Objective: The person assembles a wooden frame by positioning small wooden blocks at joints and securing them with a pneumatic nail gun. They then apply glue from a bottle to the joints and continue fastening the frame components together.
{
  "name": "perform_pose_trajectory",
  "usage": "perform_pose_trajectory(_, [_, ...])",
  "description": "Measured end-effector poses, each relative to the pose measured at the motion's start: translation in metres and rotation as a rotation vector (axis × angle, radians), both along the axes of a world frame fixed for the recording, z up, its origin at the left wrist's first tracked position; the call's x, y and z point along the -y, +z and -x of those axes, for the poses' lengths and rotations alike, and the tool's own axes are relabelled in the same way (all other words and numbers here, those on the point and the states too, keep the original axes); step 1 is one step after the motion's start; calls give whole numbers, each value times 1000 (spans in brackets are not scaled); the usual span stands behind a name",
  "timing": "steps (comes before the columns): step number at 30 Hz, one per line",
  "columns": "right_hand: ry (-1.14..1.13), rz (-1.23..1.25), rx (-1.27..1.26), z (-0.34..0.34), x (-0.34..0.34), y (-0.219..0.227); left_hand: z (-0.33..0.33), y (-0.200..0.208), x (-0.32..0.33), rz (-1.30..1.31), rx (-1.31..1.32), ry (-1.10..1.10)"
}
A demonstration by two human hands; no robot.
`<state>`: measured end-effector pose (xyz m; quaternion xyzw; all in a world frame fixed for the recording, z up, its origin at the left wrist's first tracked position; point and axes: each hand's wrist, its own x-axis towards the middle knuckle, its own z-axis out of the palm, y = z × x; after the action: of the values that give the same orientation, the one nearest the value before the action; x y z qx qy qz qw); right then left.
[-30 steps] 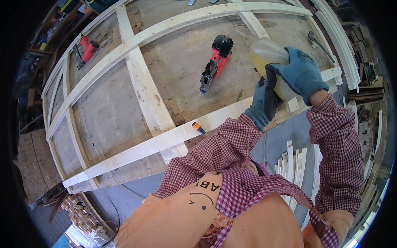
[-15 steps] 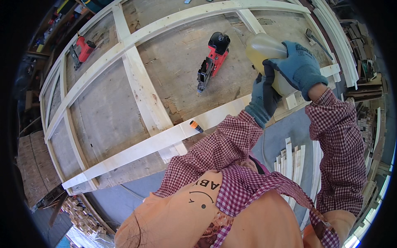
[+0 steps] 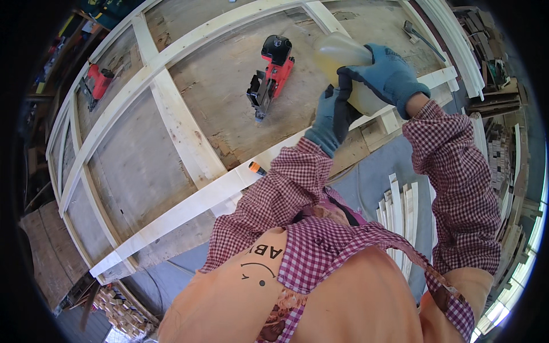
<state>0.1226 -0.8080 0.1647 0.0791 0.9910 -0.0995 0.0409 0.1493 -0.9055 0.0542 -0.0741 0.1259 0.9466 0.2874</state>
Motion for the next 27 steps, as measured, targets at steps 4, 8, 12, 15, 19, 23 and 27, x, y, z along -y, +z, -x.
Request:
perform_pose_trajectory(4, [-6, 97, 49, -1, -7, -11, 9, -18, 8, 214, -145, -117])
perform_pose_trajectory(8, [-13, 283, 153, -2, -6, -18, 10, -25, 20, 292, -184, -199])
perform_pose_trajectory(12, [24, 387, 193, -3, -10, -27, 10, -34, 26, 295, -228, -217])
perform_pose_trajectory(15, [42, 424, 199, -2, -11, -32, 11, -43, 26, 267, -239, -207])
perform_pose_trajectory(19, [73, 488, 221, -1, -17, -39, 11, -44, 30, 287, -266, -202])
perform_pose_trajectory(23, [60, 546, 253, -1, -17, -45, 16, -59, 30, 270, -298, -202])
perform_pose_trajectory(27, [21, 557, 227, -5, -20, -59, 18, -65, 33, 269, -321, -201])
